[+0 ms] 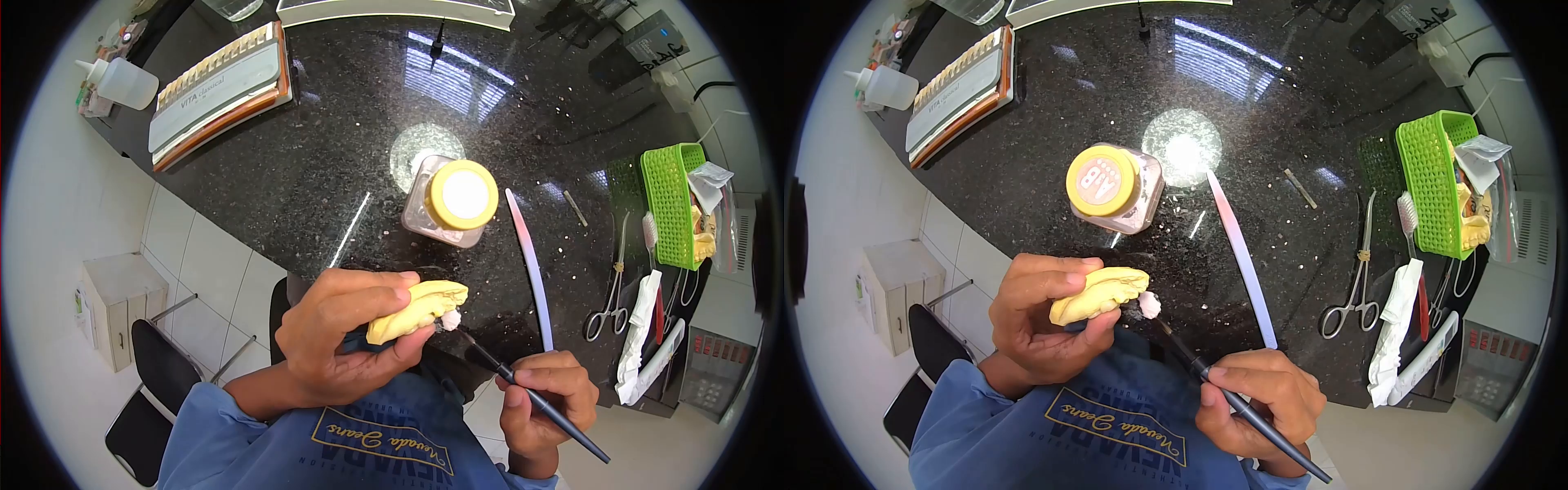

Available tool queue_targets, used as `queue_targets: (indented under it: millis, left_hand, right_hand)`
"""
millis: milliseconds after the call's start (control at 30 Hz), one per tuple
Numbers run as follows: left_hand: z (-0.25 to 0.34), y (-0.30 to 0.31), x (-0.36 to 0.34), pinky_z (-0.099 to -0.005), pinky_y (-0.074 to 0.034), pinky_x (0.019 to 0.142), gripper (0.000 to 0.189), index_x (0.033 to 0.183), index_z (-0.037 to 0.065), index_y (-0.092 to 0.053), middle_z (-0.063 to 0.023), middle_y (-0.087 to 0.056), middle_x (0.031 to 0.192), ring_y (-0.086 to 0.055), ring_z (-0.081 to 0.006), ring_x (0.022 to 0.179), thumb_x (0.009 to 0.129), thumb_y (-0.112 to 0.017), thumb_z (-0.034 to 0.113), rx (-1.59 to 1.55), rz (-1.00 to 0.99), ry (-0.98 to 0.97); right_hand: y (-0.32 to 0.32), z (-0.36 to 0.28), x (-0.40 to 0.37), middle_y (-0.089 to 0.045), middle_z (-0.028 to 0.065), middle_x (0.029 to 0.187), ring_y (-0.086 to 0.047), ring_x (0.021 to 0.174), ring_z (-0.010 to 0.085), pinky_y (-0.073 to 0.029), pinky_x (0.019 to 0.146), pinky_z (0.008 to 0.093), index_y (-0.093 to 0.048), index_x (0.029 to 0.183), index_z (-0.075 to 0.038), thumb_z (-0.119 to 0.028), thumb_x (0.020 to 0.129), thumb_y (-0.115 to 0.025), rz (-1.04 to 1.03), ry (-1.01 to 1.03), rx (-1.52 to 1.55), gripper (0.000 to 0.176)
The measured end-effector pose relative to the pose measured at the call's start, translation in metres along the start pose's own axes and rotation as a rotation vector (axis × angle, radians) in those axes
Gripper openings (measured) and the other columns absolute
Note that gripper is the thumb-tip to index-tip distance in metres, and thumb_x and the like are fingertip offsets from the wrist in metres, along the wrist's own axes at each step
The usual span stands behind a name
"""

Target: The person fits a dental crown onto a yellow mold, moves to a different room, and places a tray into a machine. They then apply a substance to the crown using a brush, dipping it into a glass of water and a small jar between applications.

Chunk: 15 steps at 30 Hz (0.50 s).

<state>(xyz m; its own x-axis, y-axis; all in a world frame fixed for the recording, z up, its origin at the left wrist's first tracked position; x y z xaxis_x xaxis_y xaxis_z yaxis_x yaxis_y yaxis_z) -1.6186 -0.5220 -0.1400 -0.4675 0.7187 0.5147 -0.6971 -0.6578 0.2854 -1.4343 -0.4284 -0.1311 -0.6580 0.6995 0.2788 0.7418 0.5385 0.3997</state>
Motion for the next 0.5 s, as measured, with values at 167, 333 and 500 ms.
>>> queue_targets:
  millis: [167,333,500]
  left_hand:
    - [0.0012,-0.0004,0.0008,-0.0293,-0.060,0.066,0.044,0.105,-0.001,-0.062,-0.0144,-0.067,0.094,-0.073,-0.0277,0.082,0.068,-0.085,0.001,0.007,-0.009,-0.023]
    - [0.0025,0.0000,0.0022,-0.0291,-0.060,0.065,0.044,0.105,-0.001,-0.062,-0.0147,-0.067,0.094,-0.073,-0.0277,0.082,0.068,-0.086,0.001,0.011,-0.010,-0.028]
    - [0.0044,0.0001,0.0030,-0.0288,-0.060,0.065,0.043,0.105,-0.001,-0.062,-0.0150,-0.067,0.094,-0.073,-0.0274,0.082,0.068,-0.086,0.001,0.021,-0.008,-0.050]
  right_hand:
    - [-0.0008,0.0014,0.0002,-0.068,0.0118,0.074,-0.066,0.055,0.0156,-0.052,0.046,0.0248,-0.062,0.091,-0.002,-0.002,0.072,-0.077,-0.005,-0.002,-0.049,0.024]
    - [-0.0011,0.0003,0.0008,-0.067,0.0115,0.073,-0.066,0.054,0.0155,-0.052,0.045,0.0249,-0.062,0.091,-0.002,-0.003,0.073,-0.077,-0.016,0.006,-0.057,0.024]
    - [0.0008,0.0021,0.0003,-0.067,0.0117,0.074,-0.066,0.054,0.0154,-0.052,0.045,0.0251,-0.062,0.091,-0.002,-0.002,0.072,-0.077,-0.006,-0.024,-0.039,0.025]
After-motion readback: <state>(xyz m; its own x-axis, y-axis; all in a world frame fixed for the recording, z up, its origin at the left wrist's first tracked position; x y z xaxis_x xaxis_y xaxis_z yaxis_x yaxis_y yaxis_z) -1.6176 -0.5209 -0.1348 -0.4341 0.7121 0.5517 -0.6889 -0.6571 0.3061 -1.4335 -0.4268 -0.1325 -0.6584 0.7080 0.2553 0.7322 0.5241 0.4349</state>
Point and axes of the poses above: each hand's wrist, its own x-axis towards the middle knuckle, its own y-axis out of the back of the hand, z = x × y, the point moved 10 cm from there along x, towards the middle knuckle
